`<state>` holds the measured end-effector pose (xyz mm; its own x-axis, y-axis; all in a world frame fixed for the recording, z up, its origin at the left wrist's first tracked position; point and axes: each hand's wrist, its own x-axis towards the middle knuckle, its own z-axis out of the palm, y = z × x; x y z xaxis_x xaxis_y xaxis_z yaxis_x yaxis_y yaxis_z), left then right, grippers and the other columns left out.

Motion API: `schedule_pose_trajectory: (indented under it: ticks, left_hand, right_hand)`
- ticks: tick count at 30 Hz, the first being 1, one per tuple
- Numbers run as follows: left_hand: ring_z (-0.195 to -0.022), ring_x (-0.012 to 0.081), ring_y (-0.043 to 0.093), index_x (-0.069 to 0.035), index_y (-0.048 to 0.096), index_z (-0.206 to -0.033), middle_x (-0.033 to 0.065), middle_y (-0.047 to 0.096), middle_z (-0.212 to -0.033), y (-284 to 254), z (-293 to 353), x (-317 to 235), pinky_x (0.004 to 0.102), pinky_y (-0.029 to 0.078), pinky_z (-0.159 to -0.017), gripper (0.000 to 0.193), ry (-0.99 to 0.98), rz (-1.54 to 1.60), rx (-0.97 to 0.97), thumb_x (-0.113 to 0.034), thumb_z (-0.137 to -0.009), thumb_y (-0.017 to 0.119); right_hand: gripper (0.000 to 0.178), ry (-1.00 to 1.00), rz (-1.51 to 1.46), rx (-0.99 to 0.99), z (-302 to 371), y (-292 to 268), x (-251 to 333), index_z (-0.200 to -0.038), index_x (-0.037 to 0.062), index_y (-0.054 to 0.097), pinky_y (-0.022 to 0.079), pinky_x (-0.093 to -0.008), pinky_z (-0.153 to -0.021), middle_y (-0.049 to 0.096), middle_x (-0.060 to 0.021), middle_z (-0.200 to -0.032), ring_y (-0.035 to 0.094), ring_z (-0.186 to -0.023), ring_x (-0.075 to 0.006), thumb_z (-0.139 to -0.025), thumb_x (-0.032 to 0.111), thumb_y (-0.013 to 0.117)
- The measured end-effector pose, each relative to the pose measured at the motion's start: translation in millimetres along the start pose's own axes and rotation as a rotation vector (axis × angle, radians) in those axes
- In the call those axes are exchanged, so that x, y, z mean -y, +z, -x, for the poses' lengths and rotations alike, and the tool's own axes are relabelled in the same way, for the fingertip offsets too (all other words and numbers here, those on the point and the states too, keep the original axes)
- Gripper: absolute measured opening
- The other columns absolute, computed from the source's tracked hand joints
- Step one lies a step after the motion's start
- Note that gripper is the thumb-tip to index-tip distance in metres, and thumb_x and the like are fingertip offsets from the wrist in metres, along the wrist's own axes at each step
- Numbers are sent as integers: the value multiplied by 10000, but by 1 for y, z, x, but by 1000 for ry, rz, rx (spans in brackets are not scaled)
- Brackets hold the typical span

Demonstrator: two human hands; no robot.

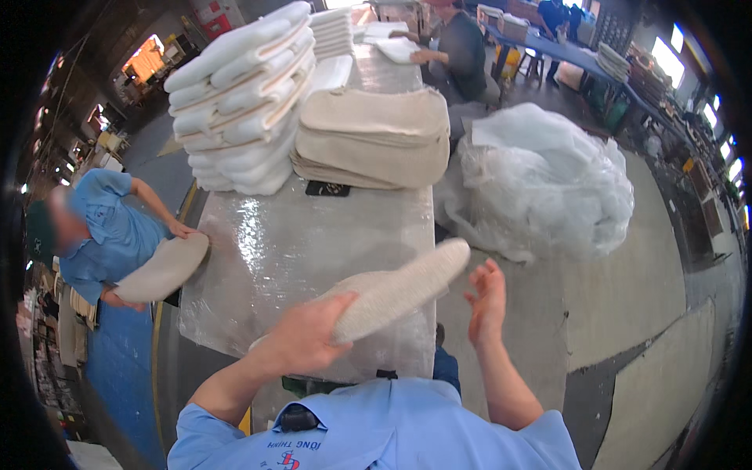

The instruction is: The person folds beige cushion covers one at a time on a plastic-wrapped table in a factory. They align edges, fold the covers in half, and place them into a growing stack. Other workers are visible in the background performing similar tasks.

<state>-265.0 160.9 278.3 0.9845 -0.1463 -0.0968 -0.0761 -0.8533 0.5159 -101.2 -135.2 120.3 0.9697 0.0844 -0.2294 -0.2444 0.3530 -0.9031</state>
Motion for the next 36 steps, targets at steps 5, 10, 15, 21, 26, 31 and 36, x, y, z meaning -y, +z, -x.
schedule_pose_trajectory:
  ticks: [5,10,15,21,26,31,36]
  left_hand:
    - [-1363,435,571,-5,375,-1600,272,538,-1529,101,-2,21,448,476,-1136,879,26,235,426,-320,-887,781]
    - [-1581,355,342,-54,247,-1695,234,319,-1720,126,-15,57,401,297,-1289,932,37,624,746,-393,-967,722]
    - [-1353,350,585,-26,612,-1441,236,537,-1529,171,-42,144,438,481,-1112,631,-442,389,495,-398,-952,756]
    - [-1176,423,614,-34,709,-1150,255,591,-1297,194,-74,143,465,520,-1004,435,-313,26,466,-395,-919,782]
    - [-989,366,654,-53,686,-1029,224,669,-1124,218,-67,157,456,541,-911,354,-443,197,297,-387,-942,766]
    - [-982,399,712,-36,709,-1097,220,740,-1035,230,-50,149,483,547,-852,323,-606,429,188,-347,-1015,683]
    - [-944,370,734,-28,722,-1146,206,760,-960,223,-52,144,488,543,-827,388,-408,336,397,-386,-1067,594]
  right_hand:
    - [455,106,233,67,11,-18,-4,-1325,77,673,443,-356,-980,692,-23,-1246,623,-1141,-154,-1102,456,559]
    - [378,343,782,366,10,-29,-16,-1209,47,752,522,-309,-832,740,-48,-1017,678,-908,-174,-1022,370,695]
    - [514,301,1521,974,-35,59,-21,-1340,39,700,564,-435,-969,742,-184,-1261,715,-1133,-334,-942,359,758]
    - [515,13,1775,1226,-53,74,-92,-1303,65,714,545,-476,-1041,737,-191,-1272,687,-1215,-381,-847,275,830]
    - [417,-96,1787,1291,-39,63,-115,-1237,44,727,550,-497,-1017,742,-205,-1230,695,-1202,-371,-884,263,767]
    - [305,242,1698,1187,-26,66,-110,-1191,43,733,565,-501,-926,753,-230,-1130,723,-1089,-388,-985,249,644]
    - [329,747,1832,1123,-32,100,-125,-1154,25,750,563,-519,-925,752,-259,-1123,725,-1069,-410,-1056,277,563]
